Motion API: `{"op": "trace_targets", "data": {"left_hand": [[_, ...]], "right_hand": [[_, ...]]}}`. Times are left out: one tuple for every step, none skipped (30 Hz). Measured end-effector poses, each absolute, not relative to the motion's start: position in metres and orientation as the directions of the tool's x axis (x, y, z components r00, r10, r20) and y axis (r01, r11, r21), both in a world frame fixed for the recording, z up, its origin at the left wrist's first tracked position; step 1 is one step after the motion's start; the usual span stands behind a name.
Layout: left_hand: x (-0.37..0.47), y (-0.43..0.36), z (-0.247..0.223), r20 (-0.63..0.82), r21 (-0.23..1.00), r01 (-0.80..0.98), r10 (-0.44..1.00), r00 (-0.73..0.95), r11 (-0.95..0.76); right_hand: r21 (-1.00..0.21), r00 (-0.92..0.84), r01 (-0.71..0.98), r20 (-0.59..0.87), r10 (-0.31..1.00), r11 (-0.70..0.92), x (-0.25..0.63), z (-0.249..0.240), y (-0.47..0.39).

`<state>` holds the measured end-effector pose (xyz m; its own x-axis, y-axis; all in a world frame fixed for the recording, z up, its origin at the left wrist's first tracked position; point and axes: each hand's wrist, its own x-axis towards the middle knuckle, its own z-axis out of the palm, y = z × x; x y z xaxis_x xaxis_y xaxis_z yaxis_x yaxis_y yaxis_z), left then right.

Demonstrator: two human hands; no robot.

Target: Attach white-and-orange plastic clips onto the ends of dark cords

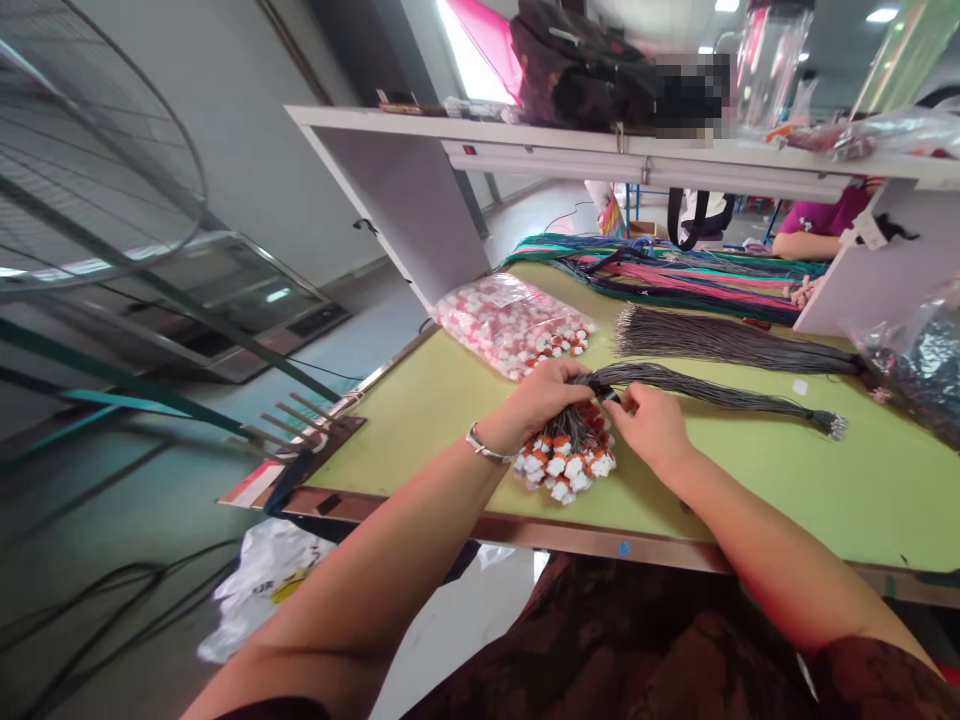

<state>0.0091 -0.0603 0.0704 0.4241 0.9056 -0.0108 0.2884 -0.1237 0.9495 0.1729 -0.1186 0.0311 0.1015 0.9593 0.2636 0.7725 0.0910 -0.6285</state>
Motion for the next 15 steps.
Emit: {"op": "trace_targets", "data": {"left_hand": [[0.009,-0.061,0.07,-0.01,0.949,0.288,0.901,0.433,-0.128],[0.008,-0.06,0.07,-0.008,0.949,0.287,0.899,0.439,-0.132],[0.007,-0.06,0.069,-0.007,0.95,0.283,0.897,0.443,-0.132],[0.006,-0.059,0.067,-0.009,0.953,0.276,0.895,0.446,-0.128],[0.005,-0.058,0.066,-0.012,0.956,0.268,0.894,0.448,-0.121],[0.005,-0.057,0.064,-0.012,0.96,0.257,0.895,0.446,-0.116],[0.004,-0.056,0.062,-0.002,0.963,0.242,0.897,0.441,-0.117],[0.004,-0.055,0.06,0.018,0.967,0.221,0.9,0.436,-0.126],[0.003,-0.054,0.057,0.045,0.97,0.197,0.902,0.429,-0.142],[0.003,-0.054,0.055,0.082,0.97,0.175,0.905,0.418,-0.169],[0.003,-0.054,0.053,0.128,0.965,0.159,0.905,0.405,-0.207],[0.003,-0.054,0.052,0.178,0.955,0.155,0.905,0.386,-0.255],[0.003,-0.056,0.05,0.23,0.937,0.166,0.902,0.364,-0.306],[0.004,-0.058,0.049,0.286,0.912,0.189,0.894,0.344,-0.364],[0.004,-0.06,0.047,0.344,0.879,0.215,0.878,0.333,-0.426]], "right_hand": [[-0.587,0.124,0.805,0.297,0.947,0.079,0.173,0.031,-0.118],[-0.565,0.109,0.82,0.313,0.943,0.092,0.174,0.03,-0.117],[-0.568,0.067,0.813,0.311,0.948,0.129,0.174,0.03,-0.117],[-0.596,0.017,0.784,0.302,0.953,0.176,0.173,0.029,-0.117],[-0.637,-0.03,0.74,0.29,0.956,0.216,0.172,0.028,-0.116],[-0.679,-0.065,0.694,0.273,0.96,0.24,0.171,0.028,-0.117],[-0.709,-0.088,0.661,0.254,0.963,0.247,0.17,0.028,-0.118],[-0.719,-0.1,0.651,0.235,0.967,0.242,0.169,0.03,-0.119],[-0.709,-0.121,0.661,0.224,0.967,0.246,0.169,0.034,-0.122],[-0.681,-0.162,0.68,0.223,0.961,0.272,0.169,0.04,-0.125],[-0.65,-0.218,0.693,0.223,0.95,0.312,0.17,0.048,-0.129],[-0.635,-0.284,0.688,0.209,0.936,0.351,0.171,0.057,-0.132],[-0.636,-0.358,0.666,0.187,0.915,0.391,0.171,0.068,-0.136],[-0.644,-0.428,0.632,0.172,0.887,0.43,0.17,0.08,-0.137],[-0.649,-0.486,0.595,0.179,0.855,0.474,0.169,0.092,-0.137]]}}
